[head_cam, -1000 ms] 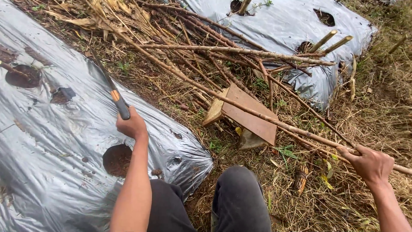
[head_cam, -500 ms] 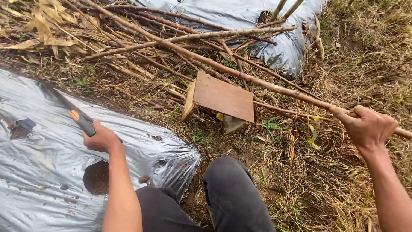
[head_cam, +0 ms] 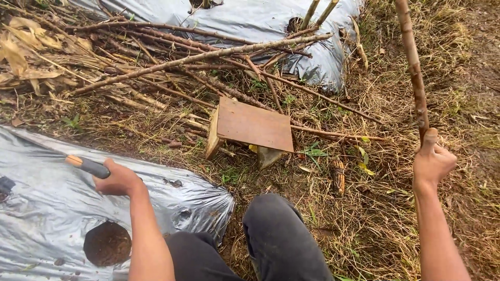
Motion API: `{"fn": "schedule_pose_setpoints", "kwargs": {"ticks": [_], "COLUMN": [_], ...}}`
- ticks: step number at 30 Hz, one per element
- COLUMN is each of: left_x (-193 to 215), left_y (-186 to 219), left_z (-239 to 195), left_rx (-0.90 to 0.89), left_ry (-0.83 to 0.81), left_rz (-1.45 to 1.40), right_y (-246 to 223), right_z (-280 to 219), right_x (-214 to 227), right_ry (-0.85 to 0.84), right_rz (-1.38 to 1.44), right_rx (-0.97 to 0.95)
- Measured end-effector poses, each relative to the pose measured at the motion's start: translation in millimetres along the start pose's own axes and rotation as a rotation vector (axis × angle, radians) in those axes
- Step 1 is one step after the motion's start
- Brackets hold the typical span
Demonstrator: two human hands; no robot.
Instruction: Using a hand saw to cut thin wooden branches into smaller pieces while working on the ground in a field.
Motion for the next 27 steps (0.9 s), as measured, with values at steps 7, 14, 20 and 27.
{"fn": "schedule_pose_setpoints", "kwargs": {"ticks": [7,14,20,27], "left_x": [-1,10,2,0], "left_y": [-10,-12,-33,-24], "left_z": [8,15,7,0], "left_rx": [-0.059,-0.062,0.037,0.003], "left_ry": [-0.003,0.043,0.106,0.093], "left_rz": [-0.027,-0.014,-0.002,0.027], "right_y": [-99,-194,-190,-35], "right_z": [-14,-24,-48,-152], "right_x": [-95,-164,-262,-466], "right_ry": [-0.061,0.073,0.068,-0.066], "right_rz": [0.684,1.073,1.078,0.81], "right_rx": [-0.336,-0.298,-0.125,-0.825]}}
Point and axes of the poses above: each hand's wrist, its own z-axis towards the middle knuckle, its own x-axis out of the back of the hand, y = z × x, the point moved 8 cm from there along z, towards the middle knuckle, and after that the axes turned 6 degrees about -x, right-handed, at the moved point
